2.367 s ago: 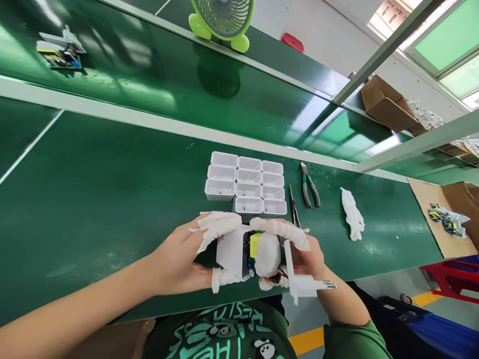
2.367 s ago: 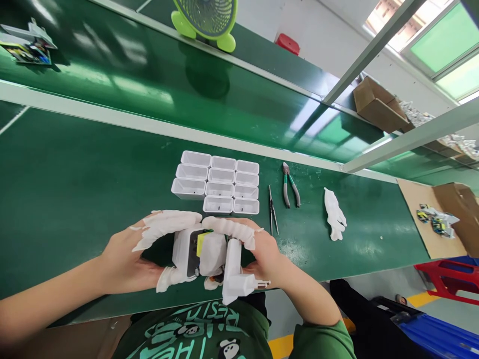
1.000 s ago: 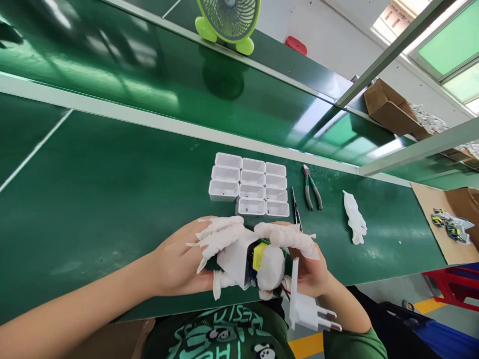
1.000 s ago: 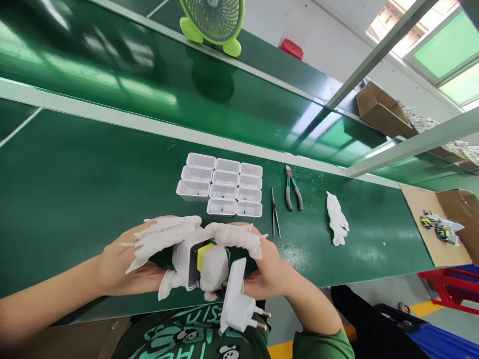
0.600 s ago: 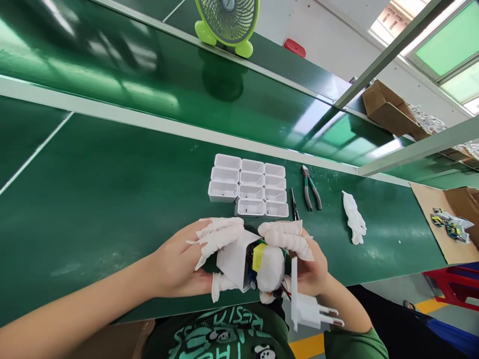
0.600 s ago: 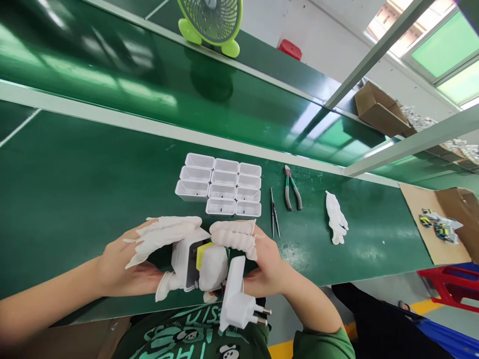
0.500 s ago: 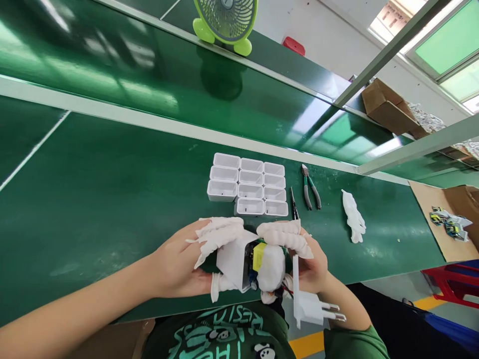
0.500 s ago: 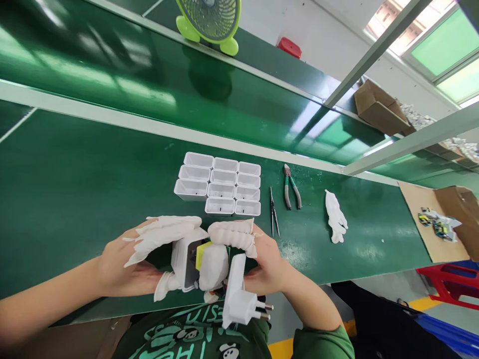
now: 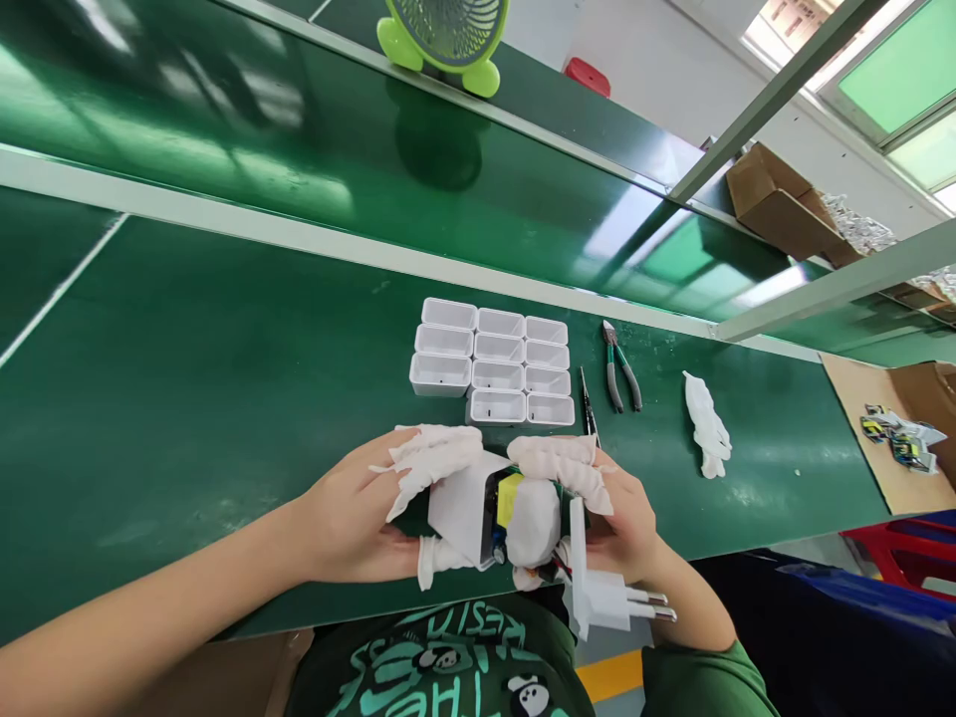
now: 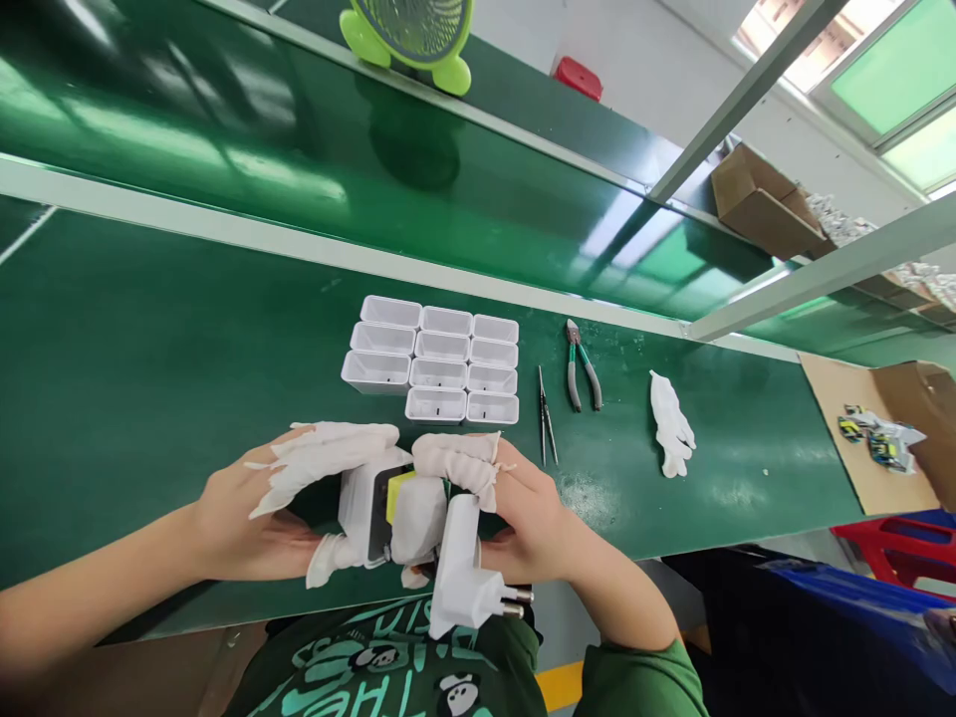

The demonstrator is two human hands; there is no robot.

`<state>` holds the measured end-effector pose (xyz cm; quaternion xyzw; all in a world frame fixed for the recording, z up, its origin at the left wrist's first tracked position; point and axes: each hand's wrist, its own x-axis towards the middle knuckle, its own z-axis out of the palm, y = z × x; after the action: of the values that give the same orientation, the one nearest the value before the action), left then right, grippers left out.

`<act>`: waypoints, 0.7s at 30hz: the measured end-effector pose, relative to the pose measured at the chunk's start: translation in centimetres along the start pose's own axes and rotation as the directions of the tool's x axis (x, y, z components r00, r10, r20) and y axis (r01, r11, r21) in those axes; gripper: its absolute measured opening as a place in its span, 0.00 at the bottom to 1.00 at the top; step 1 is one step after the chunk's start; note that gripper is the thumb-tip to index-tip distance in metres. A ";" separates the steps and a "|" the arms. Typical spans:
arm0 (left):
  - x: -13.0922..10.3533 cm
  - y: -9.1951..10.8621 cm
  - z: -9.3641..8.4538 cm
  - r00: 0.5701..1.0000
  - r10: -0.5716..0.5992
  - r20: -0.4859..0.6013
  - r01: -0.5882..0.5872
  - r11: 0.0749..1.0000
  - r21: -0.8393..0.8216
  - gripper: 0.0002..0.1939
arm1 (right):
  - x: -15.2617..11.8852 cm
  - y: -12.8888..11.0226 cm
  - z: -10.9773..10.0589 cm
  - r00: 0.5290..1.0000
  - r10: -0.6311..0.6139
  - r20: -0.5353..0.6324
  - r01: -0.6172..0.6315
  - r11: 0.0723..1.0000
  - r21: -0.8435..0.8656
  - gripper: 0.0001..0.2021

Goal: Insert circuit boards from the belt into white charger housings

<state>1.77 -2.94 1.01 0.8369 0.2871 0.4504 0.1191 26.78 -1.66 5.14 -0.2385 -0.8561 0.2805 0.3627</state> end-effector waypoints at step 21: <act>-0.4 -0.1 0.1 0.999 -0.026 0.020 0.027 0.999 -0.022 0.36 | 0.4 -0.2 0.4 0.999 -0.004 -0.035 0.005 1.000 0.027 0.29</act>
<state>1.66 -3.09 0.60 0.8361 0.2921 0.4435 0.1371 26.19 -1.68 5.25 -0.2363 -0.8464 0.2870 0.3814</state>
